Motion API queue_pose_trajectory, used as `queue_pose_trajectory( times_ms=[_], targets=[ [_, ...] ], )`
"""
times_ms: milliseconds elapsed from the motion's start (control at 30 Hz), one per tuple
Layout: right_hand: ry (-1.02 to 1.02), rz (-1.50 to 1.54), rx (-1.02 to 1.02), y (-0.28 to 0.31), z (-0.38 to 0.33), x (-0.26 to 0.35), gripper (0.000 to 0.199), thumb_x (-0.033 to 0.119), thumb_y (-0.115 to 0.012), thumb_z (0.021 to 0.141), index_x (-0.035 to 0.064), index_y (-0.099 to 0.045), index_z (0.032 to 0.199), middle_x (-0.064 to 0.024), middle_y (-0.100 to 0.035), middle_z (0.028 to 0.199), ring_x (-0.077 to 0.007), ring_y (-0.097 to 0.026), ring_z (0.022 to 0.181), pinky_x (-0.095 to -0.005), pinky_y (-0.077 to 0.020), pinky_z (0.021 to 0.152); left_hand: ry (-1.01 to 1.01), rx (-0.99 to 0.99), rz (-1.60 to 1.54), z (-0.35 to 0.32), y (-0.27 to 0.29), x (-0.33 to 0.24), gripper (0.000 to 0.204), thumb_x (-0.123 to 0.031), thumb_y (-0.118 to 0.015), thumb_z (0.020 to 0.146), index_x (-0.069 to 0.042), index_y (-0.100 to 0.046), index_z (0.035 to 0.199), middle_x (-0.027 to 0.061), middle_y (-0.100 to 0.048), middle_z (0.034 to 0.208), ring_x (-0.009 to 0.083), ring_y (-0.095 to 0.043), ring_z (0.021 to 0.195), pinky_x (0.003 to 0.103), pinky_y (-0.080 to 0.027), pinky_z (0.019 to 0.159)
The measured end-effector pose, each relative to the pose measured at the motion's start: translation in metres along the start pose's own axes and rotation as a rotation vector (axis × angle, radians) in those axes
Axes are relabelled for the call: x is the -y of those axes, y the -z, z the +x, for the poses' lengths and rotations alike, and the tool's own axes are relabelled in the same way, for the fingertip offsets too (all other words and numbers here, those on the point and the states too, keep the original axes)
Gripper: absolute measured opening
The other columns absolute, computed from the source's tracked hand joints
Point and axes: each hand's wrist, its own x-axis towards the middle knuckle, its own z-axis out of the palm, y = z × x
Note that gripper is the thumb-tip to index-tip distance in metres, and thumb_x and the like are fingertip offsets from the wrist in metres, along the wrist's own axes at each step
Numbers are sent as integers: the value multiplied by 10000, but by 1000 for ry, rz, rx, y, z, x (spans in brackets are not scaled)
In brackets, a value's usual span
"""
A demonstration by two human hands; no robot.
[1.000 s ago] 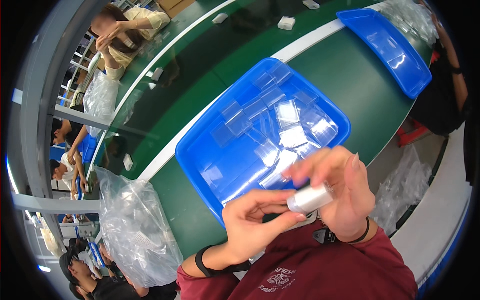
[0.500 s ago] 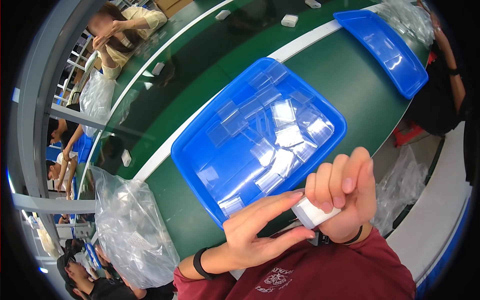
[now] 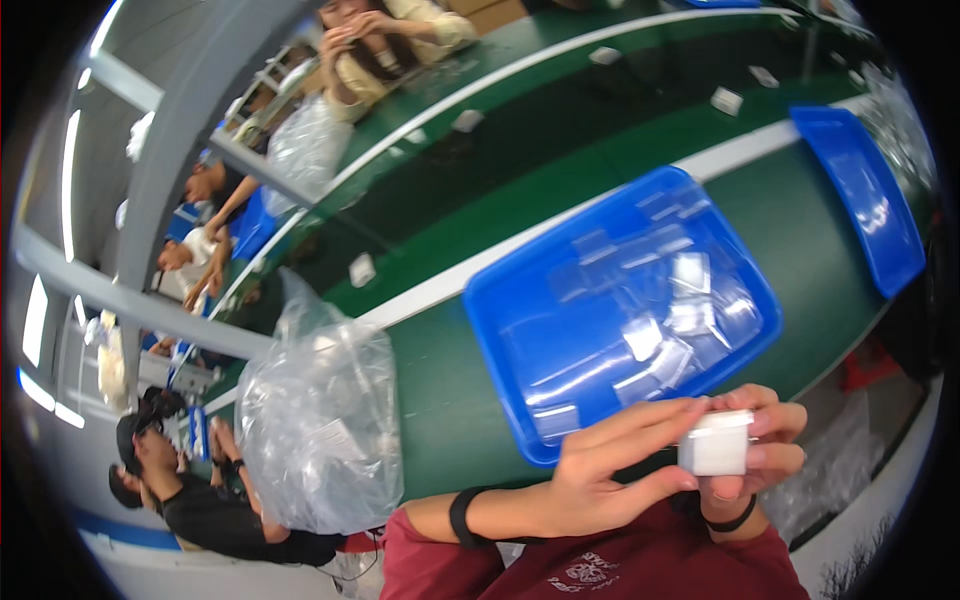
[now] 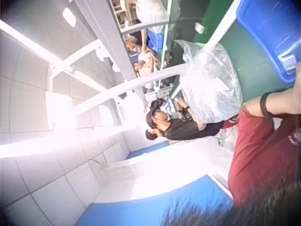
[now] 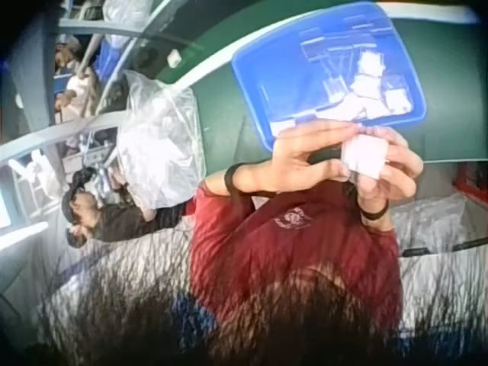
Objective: Assembling small plastic components at a factory production line.
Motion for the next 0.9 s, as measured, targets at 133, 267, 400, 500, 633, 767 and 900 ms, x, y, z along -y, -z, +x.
queue_pose_trajectory(
  times_ms=[133,267,400,500,633,767,900],
  targets=[
    [-20,-54,7,-1,2,-1,409,369,-696,841,109,-496,1085,-121,-462,1153,-364,-585,1033,-414,-568,806,43,-40,25,1,7,0,499,-42,-768,752,71,-584,1201,221,-597,1202,272,-620,1053,336,-503,883],
    [-351,-430,326,3,39,19,446,397,-735,788,32,-636,1026,-203,-489,1306,-396,-537,1158,-479,-444,961,244,-177,-125,27,50,20,505,39,-727,750,13,-575,1231,109,-621,1117,161,-600,978,299,-508,855],
    [-547,-369,322,5,47,29,378,310,-750,763,23,-703,1005,-189,-554,1216,-374,-560,1130,-431,-494,900,333,-509,120,54,149,69,457,63,-731,715,51,-585,1148,145,-671,948,170,-666,828,274,-540,759],
    [-623,-184,441,9,52,39,239,167,-746,744,36,-723,942,-171,-596,1150,-259,-637,991,-337,-541,790,417,-747,376,57,229,113,467,10,-779,666,46,-612,1101,147,-677,950,185,-671,832,273,-535,756],
    [-545,-91,838,28,85,54,216,146,-759,712,82,-733,916,-62,-686,973,-208,-672,799,-288,-532,698,487,-684,884,57,252,149,445,-215,-750,772,8,-632,1138,136,-670,1030,192,-659,902,294,-509,801],
    [-92,-46,1316,41,147,79,215,213,-707,783,86,-707,957,-76,-678,965,-185,-638,714,-274,-504,629,447,-794,375,47,236,146,321,-319,-627,911,-5,-672,958,42,-635,737,70,-550,584,198,-402,507],
    [124,-94,1522,49,172,93,295,187,-655,761,10,-658,998,-123,-635,996,-242,-614,814,-331,-486,718,562,-778,65,22,209,124,305,-278,-580,944,1,-645,839,43,-616,682,78,-530,525,199,-385,485]
  ],
)
